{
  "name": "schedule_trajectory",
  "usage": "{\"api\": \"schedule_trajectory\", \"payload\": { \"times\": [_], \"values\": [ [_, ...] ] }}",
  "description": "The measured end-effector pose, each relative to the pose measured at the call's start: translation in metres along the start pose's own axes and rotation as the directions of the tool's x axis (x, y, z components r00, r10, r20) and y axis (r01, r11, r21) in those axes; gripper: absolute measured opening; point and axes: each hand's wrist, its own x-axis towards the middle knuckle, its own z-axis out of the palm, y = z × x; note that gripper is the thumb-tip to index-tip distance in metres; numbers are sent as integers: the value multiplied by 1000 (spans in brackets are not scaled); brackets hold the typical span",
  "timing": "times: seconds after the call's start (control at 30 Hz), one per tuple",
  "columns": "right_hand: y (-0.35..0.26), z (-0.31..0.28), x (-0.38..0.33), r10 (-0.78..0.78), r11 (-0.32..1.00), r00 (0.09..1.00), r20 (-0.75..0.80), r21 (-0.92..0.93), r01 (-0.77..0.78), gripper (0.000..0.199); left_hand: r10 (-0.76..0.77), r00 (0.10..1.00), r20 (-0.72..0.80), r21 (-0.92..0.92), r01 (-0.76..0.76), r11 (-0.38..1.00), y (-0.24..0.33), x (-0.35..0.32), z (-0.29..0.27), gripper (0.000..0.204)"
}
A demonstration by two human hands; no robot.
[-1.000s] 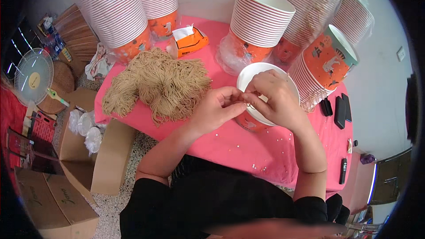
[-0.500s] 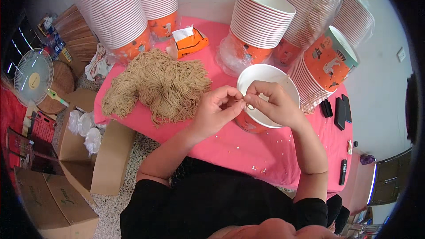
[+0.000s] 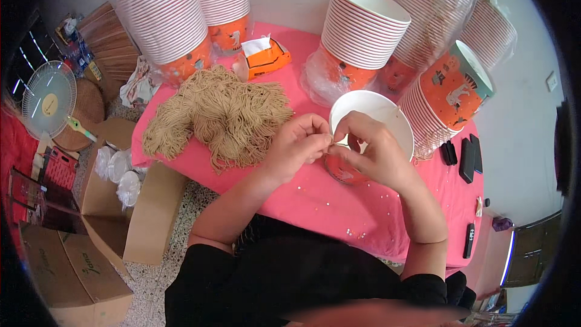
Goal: Assembling handles onto buckets by threading string through pre-drilled holes and tying knots.
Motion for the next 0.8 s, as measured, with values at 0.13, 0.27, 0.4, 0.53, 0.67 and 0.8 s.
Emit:
{"api": "schedule_trajectory", "payload": {
  "times": [0.13, 0.27, 0.4, 0.53, 0.67, 0.8],
  "values": [
    [-1, -5, 1, 70, 993, 997, 13, 96, -71, 10, -166, 970, 176, -193, 199, 961, 3, 1, -5, 3],
    [2, 1, -1, 1, 986, 999, -54, 164, 8, 6, -194, 941, 276, -282, 273, 920, 1, 1, -7, 5],
    [-2, 2, -2, -74, 987, 988, -135, 132, 92, 7, -184, 948, 258, -294, 259, 920, 2, 2, -8, 6],
    [-4, 1, -1, -197, 980, 973, -118, 9, 200, 11, -210, 954, 216, -271, 265, 926, 2, 1, -5, 7],
    [-1, 0, 1, -270, 962, 952, -142, -75, 262, 12, -206, 960, 189, -234, 248, 940, 5, 0, -4, 11],
    [-2, -3, 0, -220, 975, 964, -150, -53, 215, 11, -139, 976, 170, -199, 172, 965, 9, -1, -2, 11]
  ]
}}
